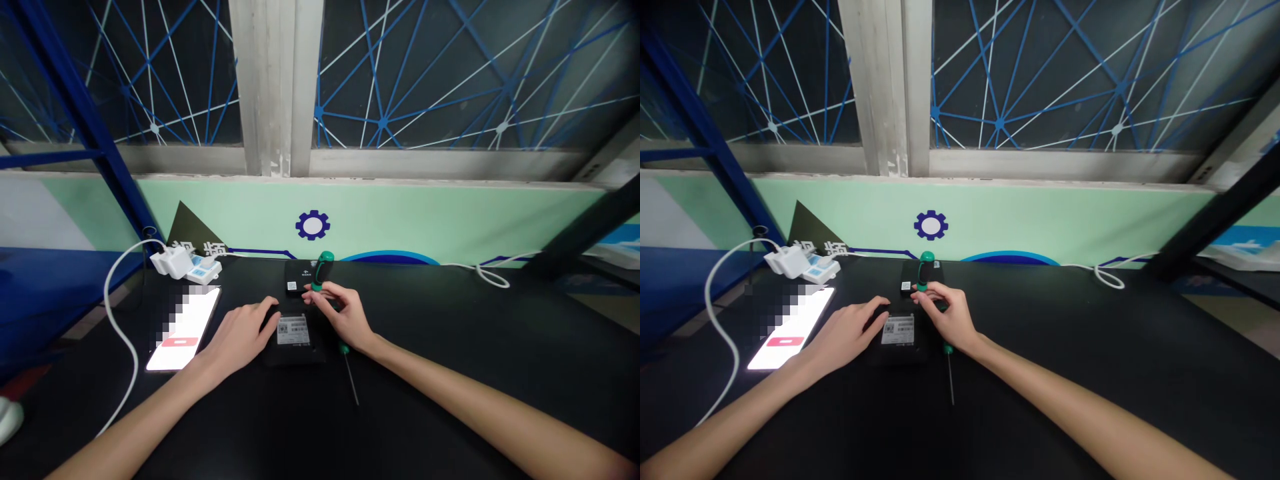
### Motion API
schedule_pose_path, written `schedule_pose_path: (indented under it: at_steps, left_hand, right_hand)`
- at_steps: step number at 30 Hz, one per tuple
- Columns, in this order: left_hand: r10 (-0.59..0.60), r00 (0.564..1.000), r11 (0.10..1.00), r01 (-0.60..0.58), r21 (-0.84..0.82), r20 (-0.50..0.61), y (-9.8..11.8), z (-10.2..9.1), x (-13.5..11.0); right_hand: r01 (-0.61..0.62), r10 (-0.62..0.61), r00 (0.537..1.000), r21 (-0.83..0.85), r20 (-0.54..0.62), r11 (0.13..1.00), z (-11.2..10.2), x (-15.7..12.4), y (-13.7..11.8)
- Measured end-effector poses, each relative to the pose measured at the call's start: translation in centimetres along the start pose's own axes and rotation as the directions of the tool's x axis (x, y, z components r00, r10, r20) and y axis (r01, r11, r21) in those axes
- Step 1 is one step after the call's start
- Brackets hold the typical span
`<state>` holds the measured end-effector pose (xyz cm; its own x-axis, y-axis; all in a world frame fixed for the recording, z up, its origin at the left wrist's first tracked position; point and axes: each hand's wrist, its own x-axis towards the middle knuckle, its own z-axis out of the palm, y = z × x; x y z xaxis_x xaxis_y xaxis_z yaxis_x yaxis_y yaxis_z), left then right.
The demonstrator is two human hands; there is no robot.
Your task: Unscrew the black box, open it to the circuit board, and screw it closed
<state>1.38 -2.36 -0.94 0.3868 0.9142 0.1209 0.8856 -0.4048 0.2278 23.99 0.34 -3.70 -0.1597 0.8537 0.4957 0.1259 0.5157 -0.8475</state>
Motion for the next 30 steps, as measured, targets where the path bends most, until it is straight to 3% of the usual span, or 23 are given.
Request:
schedule_pose_path:
  at_steps: [30]
  left_hand:
    - [0.005,1.000,1.000,-0.005,0.000,0.013,-0.14,-0.04,-0.03]
  right_hand:
    - [0.010,-0.010,1.000,-0.007,-0.004,1.000,0.02,0.05,0.14]
